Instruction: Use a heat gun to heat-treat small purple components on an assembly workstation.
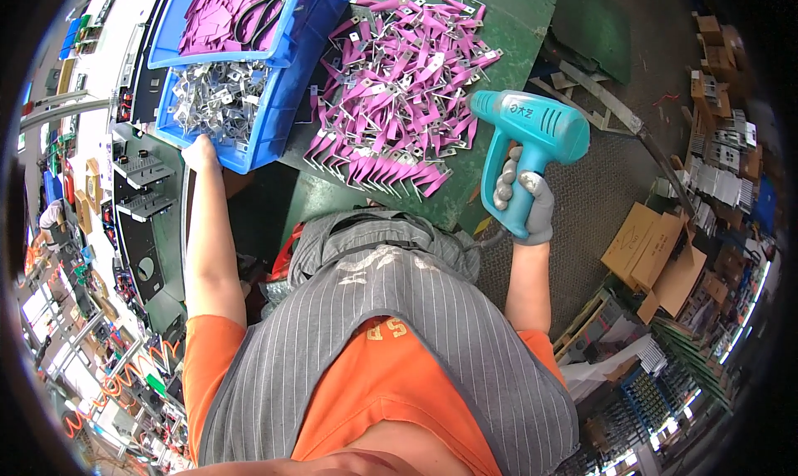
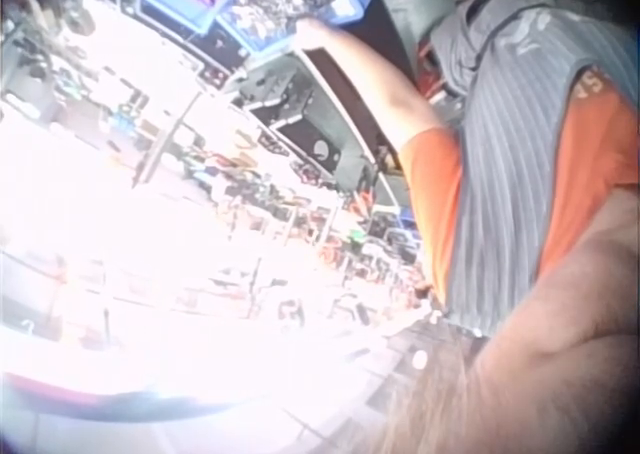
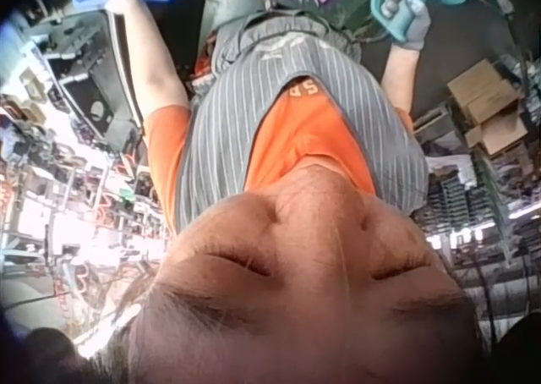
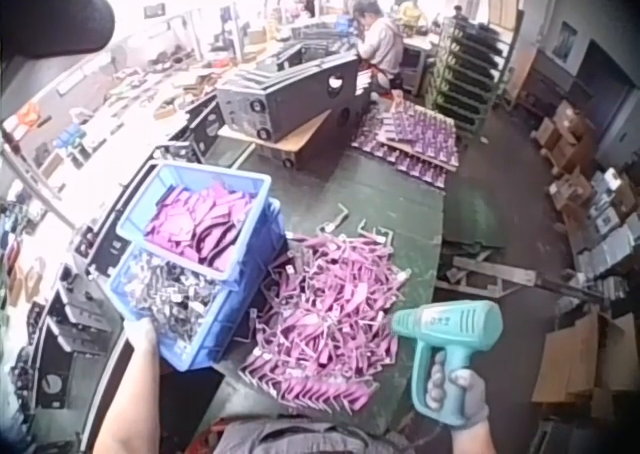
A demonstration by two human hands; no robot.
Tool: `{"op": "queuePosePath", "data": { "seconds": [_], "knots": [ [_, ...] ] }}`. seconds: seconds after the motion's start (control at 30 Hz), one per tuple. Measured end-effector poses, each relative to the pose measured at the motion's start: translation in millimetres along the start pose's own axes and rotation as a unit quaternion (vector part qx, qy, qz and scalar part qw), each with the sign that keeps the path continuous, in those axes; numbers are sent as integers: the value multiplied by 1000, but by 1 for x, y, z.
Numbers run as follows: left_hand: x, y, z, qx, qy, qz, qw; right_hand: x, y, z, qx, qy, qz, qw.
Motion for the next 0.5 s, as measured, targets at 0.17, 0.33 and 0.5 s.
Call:
{"op": "queuePosePath", "data": {
  "seconds": [0.17, 0.33, 0.5],
  "knots": [
    [9, 3, -9, -13, 10, -3, 1000, -3, 11, 4, 8, 20, -13, 1000],
    [0, 2, -2, -22, 18, -4, 1000, -5, 20, 8, 20, 38, -15, 999],
    [1, 2, -6, -44, -5, -5, 999, -5, 20, 6, -9, 24, -4, 1000]
  ]
}}
Point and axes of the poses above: each hand's wrist, its own x-axis away from the middle knuckle, its own y-axis out of the back of the hand, z = x × y, the point moved 6 cm from there along -x, towards the middle knuckle, and after that the axes turned 8 degrees about y, right-handed, at the moved point
